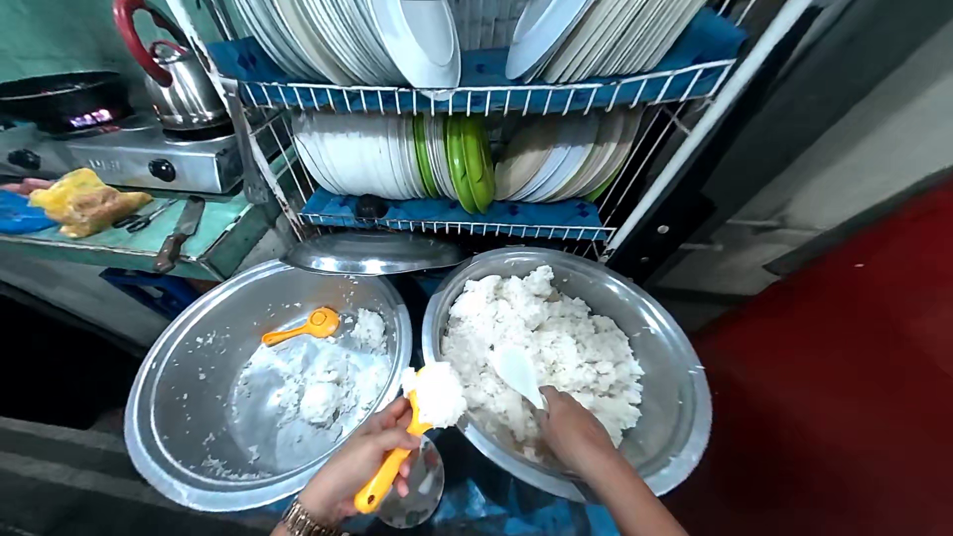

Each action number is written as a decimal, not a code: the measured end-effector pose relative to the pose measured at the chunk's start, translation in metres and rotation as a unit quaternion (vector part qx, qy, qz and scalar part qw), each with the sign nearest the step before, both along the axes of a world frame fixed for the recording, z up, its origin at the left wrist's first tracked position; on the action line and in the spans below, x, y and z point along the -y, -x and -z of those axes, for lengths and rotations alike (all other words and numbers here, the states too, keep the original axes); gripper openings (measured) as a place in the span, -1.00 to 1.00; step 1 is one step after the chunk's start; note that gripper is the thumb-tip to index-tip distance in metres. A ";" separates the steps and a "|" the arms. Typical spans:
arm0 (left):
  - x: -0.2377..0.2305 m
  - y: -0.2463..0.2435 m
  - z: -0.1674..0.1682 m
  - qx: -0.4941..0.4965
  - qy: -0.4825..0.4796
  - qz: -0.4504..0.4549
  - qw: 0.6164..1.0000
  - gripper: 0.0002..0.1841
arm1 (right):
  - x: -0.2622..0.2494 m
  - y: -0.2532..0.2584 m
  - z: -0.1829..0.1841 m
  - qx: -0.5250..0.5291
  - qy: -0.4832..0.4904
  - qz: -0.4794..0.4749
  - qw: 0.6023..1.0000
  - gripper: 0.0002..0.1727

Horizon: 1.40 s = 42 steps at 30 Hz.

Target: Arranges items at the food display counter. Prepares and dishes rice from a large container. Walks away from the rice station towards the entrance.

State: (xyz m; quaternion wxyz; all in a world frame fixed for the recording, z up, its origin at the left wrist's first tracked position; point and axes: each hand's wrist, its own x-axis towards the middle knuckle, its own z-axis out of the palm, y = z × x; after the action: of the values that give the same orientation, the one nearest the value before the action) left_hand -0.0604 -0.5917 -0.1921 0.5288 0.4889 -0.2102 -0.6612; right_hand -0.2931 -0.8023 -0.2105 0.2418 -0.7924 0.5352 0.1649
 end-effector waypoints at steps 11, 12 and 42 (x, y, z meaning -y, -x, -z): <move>-0.025 -0.016 -0.044 0.081 0.028 -0.070 0.994 -0.41 | -0.031 0.040 0.001 0.278 0.174 -0.018 0.945 -0.56; -0.020 -0.013 -0.047 0.096 0.026 -0.073 0.992 -0.39 | -0.035 0.043 0.001 0.302 0.180 -0.020 0.936 -0.58; 0.062 -0.001 -0.010 -0.095 0.003 -0.019 0.995 -0.55 | -0.095 0.033 -0.028 0.424 -0.018 -0.057 0.904 -0.87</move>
State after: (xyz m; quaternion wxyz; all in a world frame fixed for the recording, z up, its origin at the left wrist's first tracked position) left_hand -0.0597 -0.6539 -0.1824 0.5602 0.4261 -0.1521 -0.6939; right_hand -0.3266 -0.7069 -0.1821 0.4504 -0.8122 0.3328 -0.1634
